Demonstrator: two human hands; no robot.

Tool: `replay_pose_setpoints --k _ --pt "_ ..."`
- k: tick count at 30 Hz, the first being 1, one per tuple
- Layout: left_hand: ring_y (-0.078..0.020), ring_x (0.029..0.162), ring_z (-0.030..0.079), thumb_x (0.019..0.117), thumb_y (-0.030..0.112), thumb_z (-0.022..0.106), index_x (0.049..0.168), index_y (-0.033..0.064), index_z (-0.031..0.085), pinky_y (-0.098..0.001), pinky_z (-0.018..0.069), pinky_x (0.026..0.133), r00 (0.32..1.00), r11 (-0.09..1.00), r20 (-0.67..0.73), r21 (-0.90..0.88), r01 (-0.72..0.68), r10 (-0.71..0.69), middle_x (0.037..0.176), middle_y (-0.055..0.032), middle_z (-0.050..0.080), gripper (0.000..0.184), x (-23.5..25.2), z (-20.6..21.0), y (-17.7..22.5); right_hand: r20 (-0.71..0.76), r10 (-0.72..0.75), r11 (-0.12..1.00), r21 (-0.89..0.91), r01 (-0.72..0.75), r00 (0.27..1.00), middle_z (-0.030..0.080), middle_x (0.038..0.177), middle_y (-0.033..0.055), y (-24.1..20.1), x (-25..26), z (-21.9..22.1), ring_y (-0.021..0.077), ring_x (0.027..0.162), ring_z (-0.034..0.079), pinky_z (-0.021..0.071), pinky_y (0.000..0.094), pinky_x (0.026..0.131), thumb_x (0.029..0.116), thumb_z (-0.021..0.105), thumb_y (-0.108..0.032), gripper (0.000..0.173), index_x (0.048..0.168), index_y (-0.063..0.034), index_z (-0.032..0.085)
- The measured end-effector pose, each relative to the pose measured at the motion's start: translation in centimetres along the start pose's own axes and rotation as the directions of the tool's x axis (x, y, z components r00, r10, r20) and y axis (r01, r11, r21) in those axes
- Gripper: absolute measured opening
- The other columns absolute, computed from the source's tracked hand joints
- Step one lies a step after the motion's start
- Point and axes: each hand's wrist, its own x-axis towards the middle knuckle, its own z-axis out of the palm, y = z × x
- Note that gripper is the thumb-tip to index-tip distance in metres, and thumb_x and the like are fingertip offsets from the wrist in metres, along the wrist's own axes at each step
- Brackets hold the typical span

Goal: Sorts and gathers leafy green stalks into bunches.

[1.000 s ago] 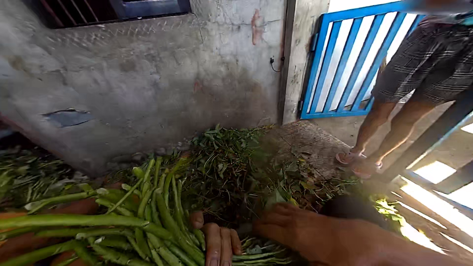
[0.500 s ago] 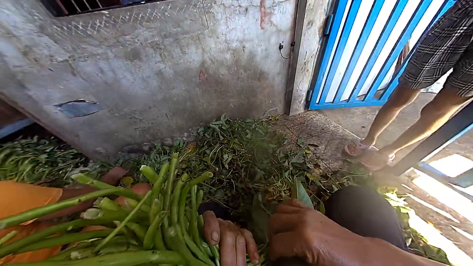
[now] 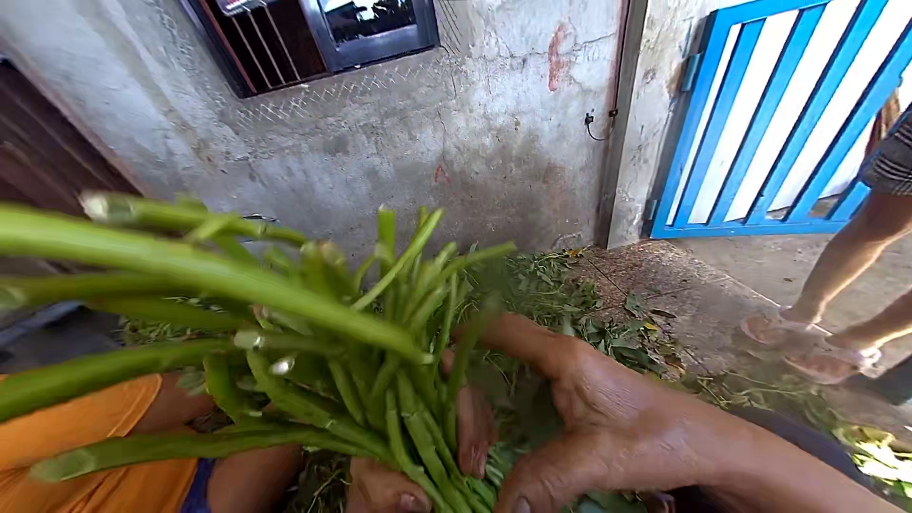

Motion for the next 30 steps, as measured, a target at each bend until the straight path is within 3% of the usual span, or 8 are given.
replay_pose_setpoints --k 3,5,10,14,18,22,27,30 --pt "-0.0019 0.112 0.066 0.0902 0.012 0.077 0.127 0.0173 0.070 -0.0224 0.0541 0.099 0.995 0.936 -0.018 0.339 0.099 -0.099 0.120 0.0075 0.073 0.038 0.2 -0.5 4.9 0.052 -0.077 0.894 0.446 0.046 0.996 0.070 0.105 -0.0011 -0.5 3.8 1.3 0.0059 0.095 0.068 0.0604 0.0259 0.085 0.0769 0.090 -0.026 0.058 0.124 -0.0102 0.060" --pt "0.0016 0.109 0.066 0.0900 0.014 0.078 0.125 0.0219 0.071 -0.0195 0.0545 0.096 0.974 0.896 0.004 0.393 0.208 -0.228 0.119 0.0110 0.073 0.036 1.6 -1.7 5.8 -0.054 -0.098 0.777 0.620 0.110 0.994 0.073 0.106 0.0037 0.5 4.3 3.2 0.0112 0.098 0.071 0.0613 0.0305 0.088 0.0802 0.085 -0.009 0.045 0.121 -0.0068 0.066" --pt "-0.0003 0.112 0.066 0.0796 0.034 0.088 0.131 0.0252 0.066 -0.0235 0.0548 0.099 0.932 0.827 -0.217 0.433 0.358 -0.290 0.121 0.0124 0.072 0.056 -2.3 -3.4 1.4 -0.452 0.153 0.765 0.617 0.184 0.879 0.074 0.107 0.0099 5.4 0.9 10.4 0.0189 0.101 0.073 0.0616 0.0371 0.095 0.0715 0.091 -0.004 0.058 0.121 0.0032 0.062" --pt "-0.0038 0.097 0.071 0.0647 0.009 0.090 0.110 0.0159 0.073 -0.0267 0.0589 0.090 0.802 0.844 -0.453 0.172 0.508 -0.390 0.102 0.0067 0.077 0.049 -6.2 -2.2 -4.8 -0.499 0.340 0.770 0.634 0.068 0.797 0.074 0.108 0.0125 8.6 -2.0 11.9 0.0218 0.101 0.074 0.0630 0.0373 0.093 0.0666 0.093 -0.003 0.070 0.125 0.0055 0.056" --pt "-0.0074 0.098 0.071 0.0664 0.001 0.088 0.109 0.0104 0.071 -0.0299 0.0586 0.092 0.767 0.846 -0.449 0.043 0.531 -0.459 0.102 0.0026 0.076 0.047 -4.5 -0.9 -6.1 -0.457 0.323 0.794 0.607 0.025 0.829 0.075 0.106 0.0123 9.3 -3.0 9.6 0.0217 0.099 0.074 0.0633 0.0371 0.091 0.0700 0.091 -0.006 0.061 0.122 0.0036 0.060" --pt "-0.0066 0.092 0.072 0.0640 0.021 0.095 0.106 0.0112 0.070 -0.0282 0.0604 0.087 0.720 0.866 -0.551 -0.011 0.500 -0.423 0.096 0.0031 0.076 0.050 -3.7 -0.1 -6.6 -0.444 0.343 0.775 0.632 0.018 0.828 0.075 0.104 0.0129 9.3 -2.7 8.6 0.0221 0.096 0.075 0.0639 0.0368 0.088 0.0716 0.088 -0.004 0.059 0.123 0.0028 0.059" --pt "-0.0099 0.089 0.072 0.0631 0.049 0.095 0.124 -0.0037 0.052 -0.0266 0.0612 0.082 0.590 0.894 -0.805 0.217 0.392 -0.063 0.099 -0.0056 0.072 0.091 -4.4 1.5 -9.0 -0.472 0.387 0.734 0.678 0.045 0.792 0.075 0.099 0.0153 9.9 -2.8 8.9 0.0238 0.091 0.075 0.0644 0.0389 0.085 0.0715 0.087 -0.004 0.055 0.119 0.0039 0.060" --pt "-0.0135 0.099 0.071 0.0777 0.070 0.073 0.130 -0.0062 0.054 -0.0308 0.0600 0.090 0.693 0.877 -0.721 0.340 0.339 0.011 0.108 -0.0095 0.072 0.095 -5.2 1.7 -9.0 -0.466 0.370 0.722 0.688 0.066 0.804 0.075 0.103 0.0165 9.7 -3.0 9.0 0.0257 0.095 0.075 0.0642 0.0407 0.088 0.0713 0.087 -0.003 0.058 0.121 0.0050 0.058"
